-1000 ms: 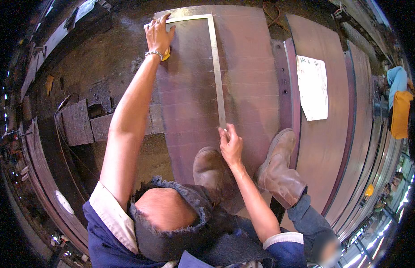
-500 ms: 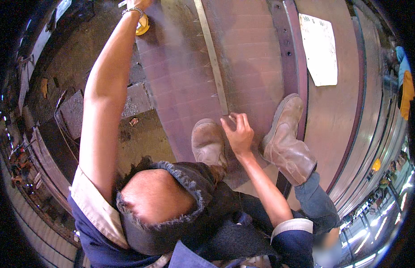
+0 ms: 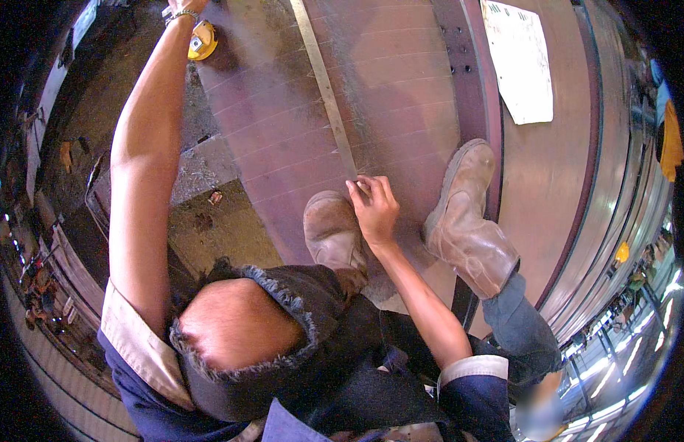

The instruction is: The person measures a large metal sheet using a tape measure and a straightedge, marking measurements with a white marker. The person wipes the sheet with a cloth and continues measuring and marking different sections.

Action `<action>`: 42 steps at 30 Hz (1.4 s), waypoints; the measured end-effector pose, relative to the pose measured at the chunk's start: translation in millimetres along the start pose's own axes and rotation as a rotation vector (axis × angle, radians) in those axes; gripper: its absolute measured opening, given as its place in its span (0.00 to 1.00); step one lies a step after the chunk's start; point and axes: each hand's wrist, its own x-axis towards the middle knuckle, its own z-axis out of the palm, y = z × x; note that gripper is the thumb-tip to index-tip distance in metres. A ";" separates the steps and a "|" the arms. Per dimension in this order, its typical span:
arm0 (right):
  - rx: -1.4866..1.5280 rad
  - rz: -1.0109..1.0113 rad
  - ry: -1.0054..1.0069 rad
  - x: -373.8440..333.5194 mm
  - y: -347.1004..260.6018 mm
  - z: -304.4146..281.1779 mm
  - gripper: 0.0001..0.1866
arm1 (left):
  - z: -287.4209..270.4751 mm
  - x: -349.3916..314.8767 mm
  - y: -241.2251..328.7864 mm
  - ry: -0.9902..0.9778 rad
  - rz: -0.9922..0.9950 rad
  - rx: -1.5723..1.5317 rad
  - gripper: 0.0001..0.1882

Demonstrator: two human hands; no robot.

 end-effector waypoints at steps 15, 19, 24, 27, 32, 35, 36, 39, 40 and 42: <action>0.019 -0.035 0.038 -3.4 4.8 6.0 0.13 | -13.8 1.2 10.8 0.004 -0.041 -0.040 0.14; 0.011 -0.033 0.050 -3.7 8.8 7.3 0.13 | -14.1 -0.6 15.3 -0.011 -0.023 -0.034 0.14; 0.011 -0.030 0.053 -2.3 4.8 7.5 0.13 | -13.9 -0.7 9.7 0.016 -0.006 -0.021 0.14; -0.004 -0.022 0.055 -2.3 3.3 6.6 0.12 | -12.3 -0.2 11.0 0.019 -0.024 -0.044 0.13; -0.014 -0.006 0.065 -2.8 3.1 7.7 0.12 | -15.1 2.7 16.2 -0.013 -0.078 -0.081 0.13; 0.017 -0.019 0.084 -1.9 1.4 7.5 0.12 | -17.9 1.9 19.0 -0.015 -0.074 -0.066 0.13; 0.008 -0.017 0.078 -0.9 0.7 6.9 0.12 | -18.4 1.8 19.2 -0.012 -0.075 -0.064 0.13; -0.016 -0.011 0.068 -0.8 1.7 5.9 0.12 | -20.9 0.7 22.0 -0.034 -0.090 -0.040 0.13; -0.016 -0.012 0.074 -1.0 2.3 8.4 0.12 | -23.9 3.7 22.4 -0.038 -0.097 -0.025 0.13; -0.020 0.006 0.069 -2.5 0.0 10.9 0.12 | -26.1 -1.0 22.0 0.013 -0.125 -0.009 0.12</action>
